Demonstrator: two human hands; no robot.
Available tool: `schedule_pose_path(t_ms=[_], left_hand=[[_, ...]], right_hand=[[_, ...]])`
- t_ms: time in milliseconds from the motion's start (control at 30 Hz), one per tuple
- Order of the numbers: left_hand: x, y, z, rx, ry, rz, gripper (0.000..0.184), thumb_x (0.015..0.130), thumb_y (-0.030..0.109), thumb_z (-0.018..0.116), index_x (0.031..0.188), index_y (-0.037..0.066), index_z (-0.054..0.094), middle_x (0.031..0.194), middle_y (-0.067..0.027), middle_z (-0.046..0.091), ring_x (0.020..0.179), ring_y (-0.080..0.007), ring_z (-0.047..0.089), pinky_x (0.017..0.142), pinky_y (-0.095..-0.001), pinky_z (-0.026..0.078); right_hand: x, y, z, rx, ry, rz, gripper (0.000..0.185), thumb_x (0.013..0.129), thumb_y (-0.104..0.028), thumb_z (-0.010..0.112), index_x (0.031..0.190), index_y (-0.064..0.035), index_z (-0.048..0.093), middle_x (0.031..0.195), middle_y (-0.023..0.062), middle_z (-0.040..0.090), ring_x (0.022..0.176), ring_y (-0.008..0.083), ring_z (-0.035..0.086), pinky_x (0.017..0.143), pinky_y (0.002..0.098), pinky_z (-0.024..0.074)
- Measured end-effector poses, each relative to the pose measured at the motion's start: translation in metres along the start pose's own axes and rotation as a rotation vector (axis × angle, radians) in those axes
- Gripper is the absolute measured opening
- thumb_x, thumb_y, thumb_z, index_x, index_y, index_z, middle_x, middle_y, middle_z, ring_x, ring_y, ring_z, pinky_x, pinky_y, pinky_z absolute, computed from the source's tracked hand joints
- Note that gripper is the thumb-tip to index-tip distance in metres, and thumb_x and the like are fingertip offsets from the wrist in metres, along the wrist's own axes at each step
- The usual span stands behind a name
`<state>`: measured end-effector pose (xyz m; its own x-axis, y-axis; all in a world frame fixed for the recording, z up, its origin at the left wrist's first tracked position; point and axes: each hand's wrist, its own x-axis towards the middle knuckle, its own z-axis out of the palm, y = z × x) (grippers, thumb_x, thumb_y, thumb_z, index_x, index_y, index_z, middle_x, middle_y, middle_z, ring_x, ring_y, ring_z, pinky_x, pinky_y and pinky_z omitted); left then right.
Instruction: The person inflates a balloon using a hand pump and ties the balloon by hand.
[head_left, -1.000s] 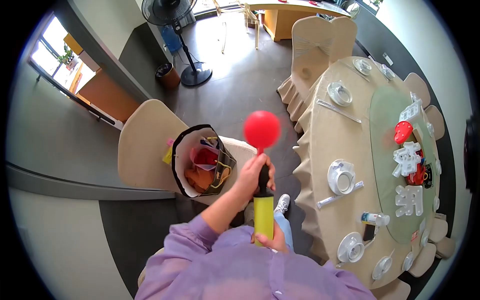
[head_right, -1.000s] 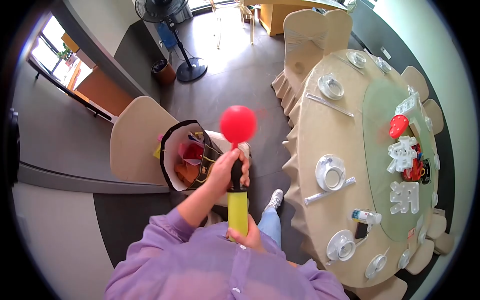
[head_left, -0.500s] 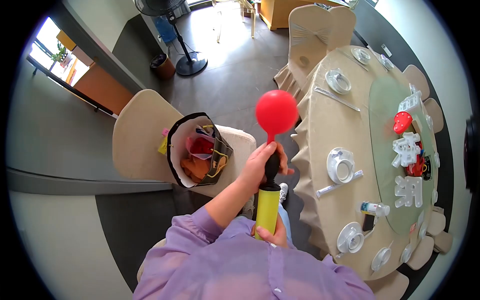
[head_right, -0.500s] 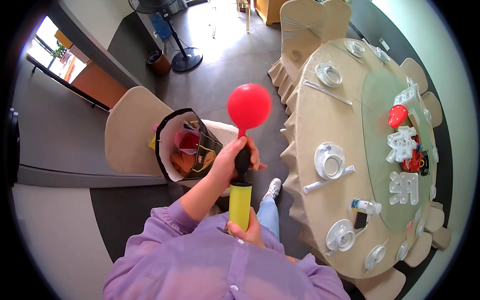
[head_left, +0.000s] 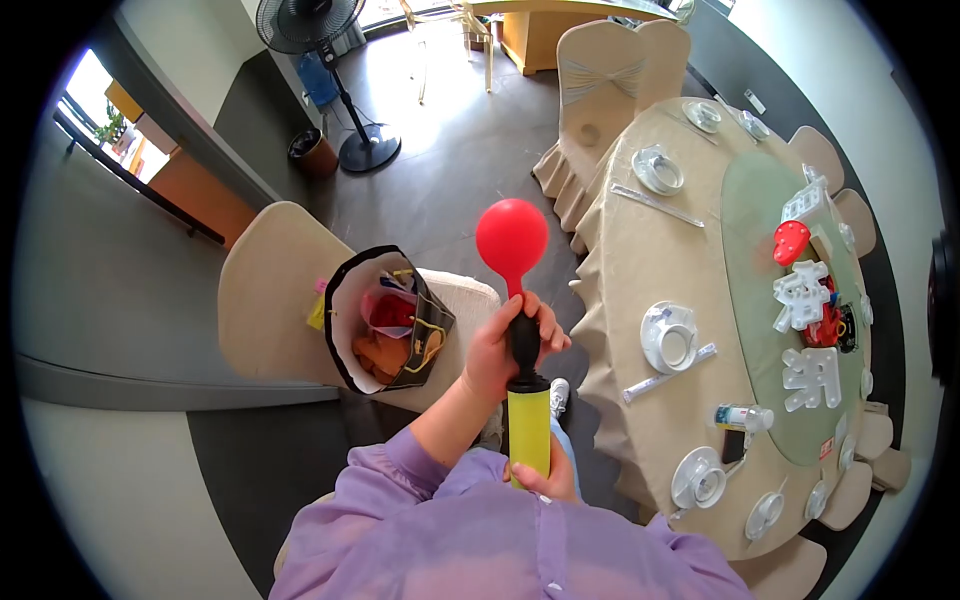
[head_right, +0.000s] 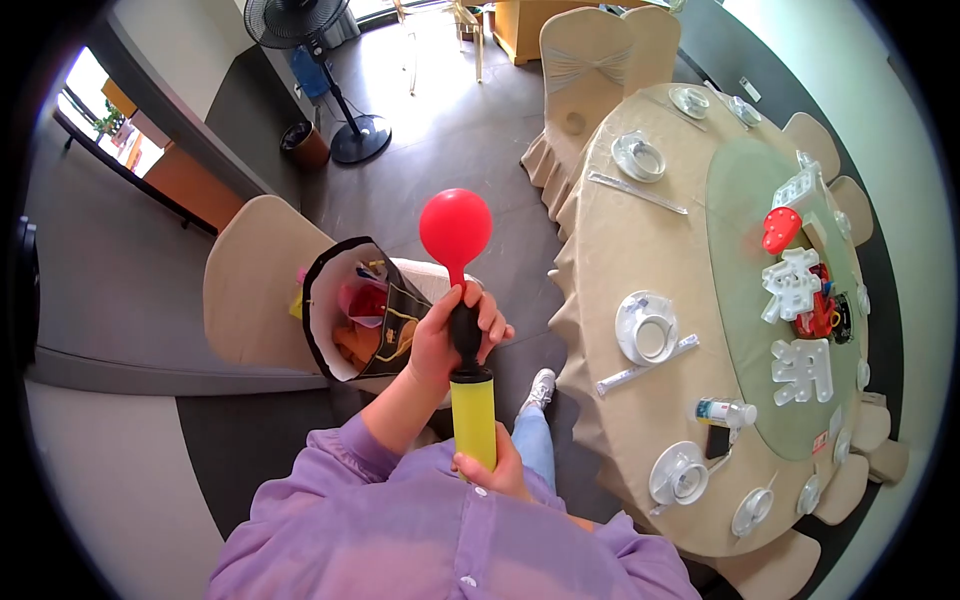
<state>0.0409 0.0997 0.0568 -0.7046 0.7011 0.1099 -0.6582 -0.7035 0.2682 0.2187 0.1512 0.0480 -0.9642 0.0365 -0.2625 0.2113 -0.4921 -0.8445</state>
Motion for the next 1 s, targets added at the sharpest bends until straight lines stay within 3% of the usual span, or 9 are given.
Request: schedule_pose_path(t_ms=[300,433,500,533,600,733,833,900,1000], left_hand=[[0.013,-0.006,0.02,0.239,0.093,0.068,0.025,0.087,0.031,0.034,0.084,0.009,0.044,0.069,-0.0102,0.053,0.065,-0.024,0.052,0.08,-0.0385,0.038],[0.01,-0.005,0.009,0.24,0.043,-0.043,0.023,0.086,0.03,0.038,0.087,0.008,0.045,0.066,-0.0092,0.051,0.054,-0.0211,0.051,0.073,-0.0386,0.04],[-0.004,-0.014,0.011,0.18,0.084,-0.208,0.022,0.085,0.028,0.041,0.09,0.007,0.045,0.064,-0.0077,0.048,0.046,-0.018,0.047,0.057,-0.0352,0.042],[-0.014,-0.022,0.006,0.128,0.091,-0.273,0.02,0.086,0.027,0.042,0.09,0.007,0.045,0.065,-0.0075,0.047,0.046,-0.0179,0.046,0.049,-0.0315,0.04],[-0.032,-0.029,-0.014,0.078,0.209,-0.25,0.019,0.087,0.026,0.04,0.091,0.008,0.044,0.066,-0.0076,0.046,0.047,-0.0174,0.045,0.047,-0.0299,0.038],[-0.038,-0.016,-0.007,0.083,0.209,-0.171,0.02,0.087,0.025,0.039,0.092,0.006,0.042,0.068,-0.0087,0.048,0.051,-0.0176,0.048,0.046,-0.0273,0.041],[-0.036,-0.01,0.01,0.193,0.205,-0.199,0.021,0.088,0.025,0.037,0.093,0.005,0.041,0.068,-0.0092,0.048,0.052,-0.0181,0.05,0.049,-0.0273,0.043],[-0.036,-0.007,0.012,0.231,0.221,-0.187,0.021,0.088,0.024,0.036,0.093,0.004,0.041,0.068,-0.0096,0.048,0.053,-0.0185,0.05,0.05,-0.0276,0.043],[-0.043,-0.004,0.006,0.251,0.286,-0.18,0.024,0.089,0.025,0.034,0.094,0.002,0.041,0.07,-0.0109,0.05,0.054,-0.0195,0.051,0.051,-0.0283,0.044]], right_hand=[[0.0,0.0,-0.005,-0.034,0.043,-0.052,0.044,0.075,-0.008,0.061,0.112,-0.0011,0.038,0.08,0.0054,0.053,0.066,0.0084,0.051,0.058,0.0212,0.0407],[0.003,0.001,-0.011,0.023,-0.047,0.017,0.045,0.076,-0.009,0.061,0.114,-0.0013,0.038,0.086,0.0058,0.055,0.073,0.0089,0.053,0.063,0.0219,0.0426],[0.002,-0.003,-0.016,0.043,-0.331,0.293,0.041,0.079,-0.012,0.061,0.112,-0.0007,0.041,0.093,0.0062,0.056,0.081,0.0097,0.055,0.07,0.0233,0.044],[0.005,-0.011,-0.022,0.052,-0.32,0.294,0.041,0.079,-0.012,0.061,0.112,-0.0007,0.041,0.093,0.0062,0.056,0.081,0.0097,0.055,0.07,0.0233,0.044],[0.016,-0.035,-0.04,-0.503,-0.657,0.393,0.032,0.08,-0.017,0.06,0.106,0.0002,0.05,0.094,0.005,0.058,0.087,0.0101,0.055,0.076,0.0245,0.0437],[0.063,-0.053,-0.065,-0.331,-0.02,0.103,0.028,0.088,-0.024,0.048,0.1,0.0,0.056,0.084,0.0024,0.059,0.077,0.0073,0.053,0.068,0.023,0.0439],[0.088,-0.077,-0.027,-0.117,0.063,-0.01,0.028,0.088,-0.022,0.049,0.101,0.0007,0.056,0.074,0.002,0.057,0.065,0.0062,0.053,0.057,0.0208,0.0446],[0.096,-0.081,-0.017,0.005,-0.005,0.156,0.028,0.087,-0.023,0.051,0.102,0.0006,0.055,0.066,0.0013,0.055,0.048,0.0066,0.05,0.043,0.0194,0.043],[0.107,-0.07,-0.007,0.032,0.033,0.189,0.028,0.086,-0.023,0.052,0.101,-0.0003,0.056,0.059,0.0001,0.052,0.035,0.0078,0.044,0.033,0.0194,0.039]])
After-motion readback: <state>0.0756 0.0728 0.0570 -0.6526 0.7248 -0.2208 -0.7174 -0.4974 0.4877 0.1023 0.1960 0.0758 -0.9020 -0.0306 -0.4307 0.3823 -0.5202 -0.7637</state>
